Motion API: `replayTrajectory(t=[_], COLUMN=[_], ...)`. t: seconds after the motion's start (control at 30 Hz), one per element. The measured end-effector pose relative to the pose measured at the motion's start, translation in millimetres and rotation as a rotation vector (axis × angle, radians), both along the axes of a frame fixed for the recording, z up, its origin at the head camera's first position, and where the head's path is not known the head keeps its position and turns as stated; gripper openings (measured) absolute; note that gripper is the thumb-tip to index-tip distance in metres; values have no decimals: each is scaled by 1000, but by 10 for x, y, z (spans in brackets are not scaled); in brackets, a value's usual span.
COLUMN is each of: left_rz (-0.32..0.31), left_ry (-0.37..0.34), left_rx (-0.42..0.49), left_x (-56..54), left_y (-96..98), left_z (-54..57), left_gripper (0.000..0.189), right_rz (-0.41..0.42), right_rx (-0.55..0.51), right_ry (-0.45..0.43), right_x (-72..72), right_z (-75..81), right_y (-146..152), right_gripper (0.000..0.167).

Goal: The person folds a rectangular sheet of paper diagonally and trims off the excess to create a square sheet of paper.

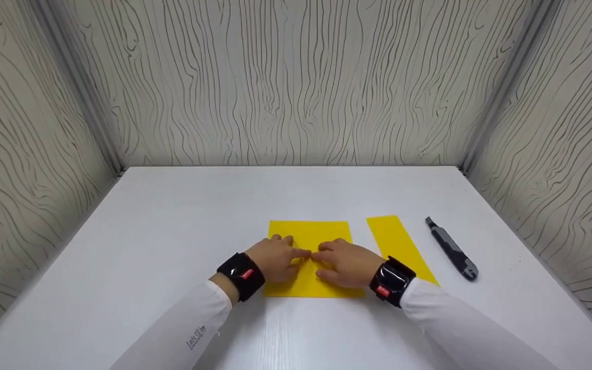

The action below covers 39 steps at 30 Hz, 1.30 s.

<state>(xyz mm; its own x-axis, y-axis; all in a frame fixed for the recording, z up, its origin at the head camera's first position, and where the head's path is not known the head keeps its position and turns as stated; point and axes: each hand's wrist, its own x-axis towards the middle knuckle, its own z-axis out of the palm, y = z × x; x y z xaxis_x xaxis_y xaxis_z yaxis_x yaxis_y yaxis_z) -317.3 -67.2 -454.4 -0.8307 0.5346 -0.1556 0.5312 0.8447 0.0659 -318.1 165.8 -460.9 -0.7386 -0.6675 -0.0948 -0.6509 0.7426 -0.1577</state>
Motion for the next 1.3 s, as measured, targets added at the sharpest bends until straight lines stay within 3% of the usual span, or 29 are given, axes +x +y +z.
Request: replayTrajectory(t=[0.3,0.63,0.87,1.3], left_rz=[36,149,203,314], left_ry=[-20,-40,-42,-19], left_rx=[25,41,10,3], left_x=[-69,-288,-453,-469], left_y=[32,-77,-184,-283], left_z=[21,-4,-39,-26], left_gripper=[42,57,70,96], right_rz=[-14,35,81,170], right_rx=[11,-2,-15,-46], right_ry=[-3,-7,9,124], right_x=[14,120,277,548], right_z=[-20,-9,0,7], right_y=[-7,188,362,662], right_gripper=[50,46,45,38])
